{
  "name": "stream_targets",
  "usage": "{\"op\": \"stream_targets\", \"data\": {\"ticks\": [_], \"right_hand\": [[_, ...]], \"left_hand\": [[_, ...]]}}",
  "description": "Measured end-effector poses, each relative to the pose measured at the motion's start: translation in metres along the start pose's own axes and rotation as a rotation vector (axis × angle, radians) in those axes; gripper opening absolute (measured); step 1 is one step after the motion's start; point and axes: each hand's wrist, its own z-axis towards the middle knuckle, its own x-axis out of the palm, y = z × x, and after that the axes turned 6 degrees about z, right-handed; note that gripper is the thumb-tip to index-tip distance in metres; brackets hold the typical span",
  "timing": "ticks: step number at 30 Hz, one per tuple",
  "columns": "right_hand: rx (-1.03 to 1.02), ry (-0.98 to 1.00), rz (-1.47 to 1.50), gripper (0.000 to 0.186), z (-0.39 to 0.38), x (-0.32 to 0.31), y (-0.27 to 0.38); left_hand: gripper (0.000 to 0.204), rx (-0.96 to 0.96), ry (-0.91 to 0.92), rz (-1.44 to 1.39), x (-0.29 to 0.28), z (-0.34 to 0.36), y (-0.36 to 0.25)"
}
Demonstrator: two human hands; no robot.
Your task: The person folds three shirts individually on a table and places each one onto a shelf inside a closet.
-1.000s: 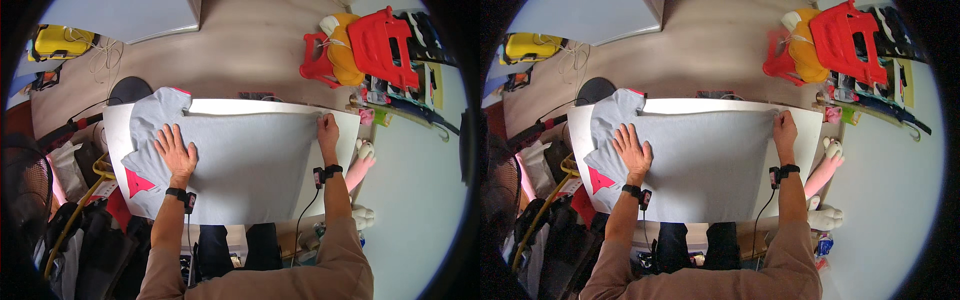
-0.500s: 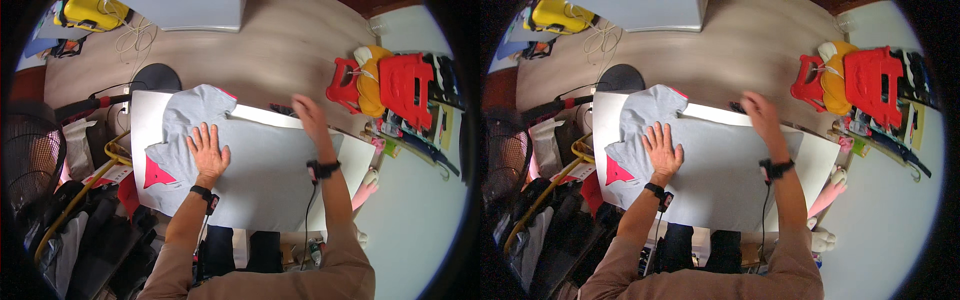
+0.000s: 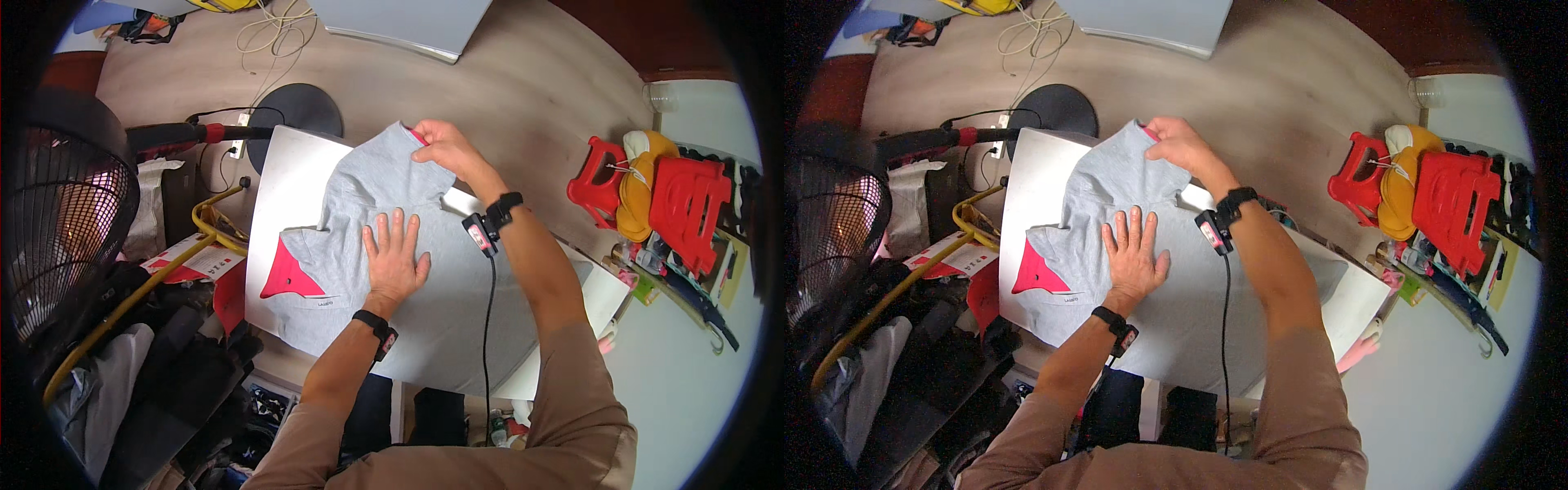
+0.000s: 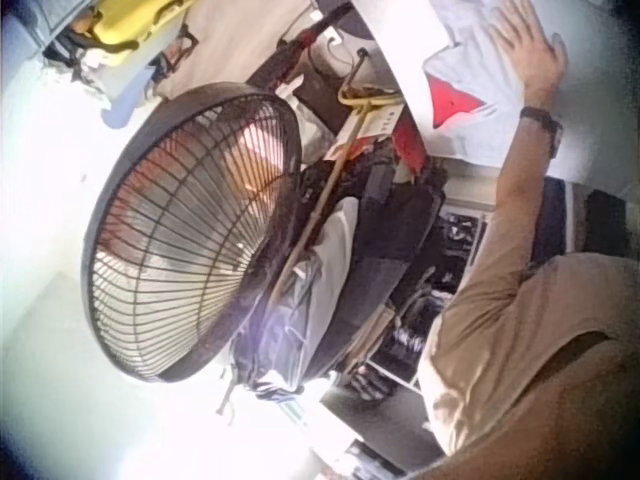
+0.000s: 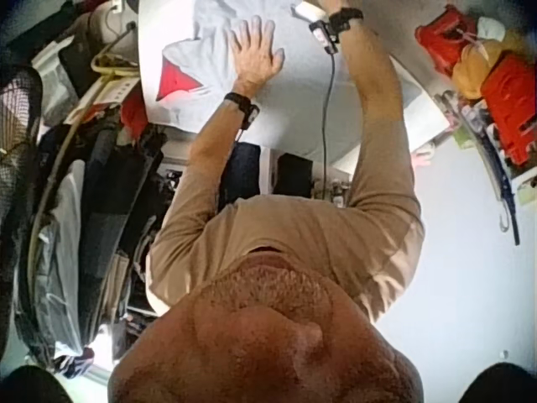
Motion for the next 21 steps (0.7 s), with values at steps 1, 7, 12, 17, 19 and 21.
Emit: {"op": "stream_targets", "data": {"ticks": [1,7,12,17,19,21], "right_hand": [[-0.185,0.011,0.116,0.017,-0.011,0.010,0.008],[-0.788,0.009,-0.488,0.015,-0.110,0.099,0.011],[-0.931,0.135,-0.819,0.020,-0.143,0.137,-0.037],[-0.656,-0.037,-0.602,0.035,-0.187,0.132,-0.026],[-0.641,-0.107,-0.560,0.033,-0.205,0.124,-0.026],[-0.534,-0.092,-0.343,0.029,-0.226,0.109,-0.030]], "left_hand": [[0.078,-0.005,0.003,-0.011,0.000,-0.001,0.001],[0.059,-0.034,0.064,-0.026,-0.001,0.004,-0.003],[0.039,-0.022,0.045,-0.083,0.023,-0.008,0.008],[0.023,0.063,-0.028,-0.063,0.039,-0.024,0.025],[0.016,0.106,-0.020,-0.043,0.020,-0.025,0.021],[0.018,0.110,-0.125,-0.099,-0.002,-0.034,0.015]]}}
